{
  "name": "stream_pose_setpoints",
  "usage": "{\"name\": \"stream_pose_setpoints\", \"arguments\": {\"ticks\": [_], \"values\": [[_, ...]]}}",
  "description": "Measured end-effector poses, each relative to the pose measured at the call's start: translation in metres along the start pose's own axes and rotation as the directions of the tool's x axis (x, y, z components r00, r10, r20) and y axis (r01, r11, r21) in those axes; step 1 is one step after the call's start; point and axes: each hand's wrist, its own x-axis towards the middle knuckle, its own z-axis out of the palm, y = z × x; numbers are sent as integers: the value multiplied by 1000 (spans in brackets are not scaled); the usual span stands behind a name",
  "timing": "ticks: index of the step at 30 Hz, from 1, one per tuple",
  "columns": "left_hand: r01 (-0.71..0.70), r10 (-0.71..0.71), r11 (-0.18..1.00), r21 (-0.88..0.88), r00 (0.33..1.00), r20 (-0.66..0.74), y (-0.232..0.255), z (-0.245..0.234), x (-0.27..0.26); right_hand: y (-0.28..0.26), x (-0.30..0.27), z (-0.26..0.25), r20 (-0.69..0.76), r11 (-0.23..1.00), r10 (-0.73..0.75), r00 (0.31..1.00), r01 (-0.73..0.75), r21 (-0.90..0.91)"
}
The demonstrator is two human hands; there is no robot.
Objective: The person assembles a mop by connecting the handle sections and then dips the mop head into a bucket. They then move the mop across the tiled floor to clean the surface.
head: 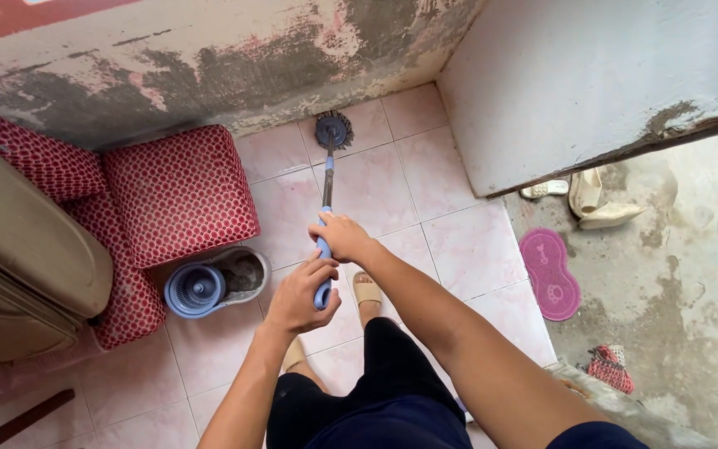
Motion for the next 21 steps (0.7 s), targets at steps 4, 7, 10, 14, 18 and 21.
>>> {"name": "stream_pose_setpoints", "arguments": {"ticks": [4, 7, 10, 14, 18, 21], "values": [[-50, 47, 998, 47, 997, 64, -2, 4, -14, -16, -10, -5, 16, 999, 34, 999, -34, 1], [-30, 28, 999, 33, 998, 47, 0, 0, -35, -28, -16, 3, 62, 998, 60, 996, -58, -33], [-101, 100, 995, -6, 994, -36, 8, -12, -68, -50, -29, 23, 71, 998, 36, 997, -33, -51], [-54, 54, 998, -31, 998, 16, 7, -20, -129, -98, -63, 53, 101, 995, 87, 991, -83, -47], [-161, 163, 984, -82, 986, 20, 1, -27, -201, -163, -98, 88, 127, 987, 153, 980, -147, -59], [-187, 192, 977, -99, 981, 36, 4, -34, -236, -182, -119, 113, 131, 984, 170, 977, -162, -71]]}}
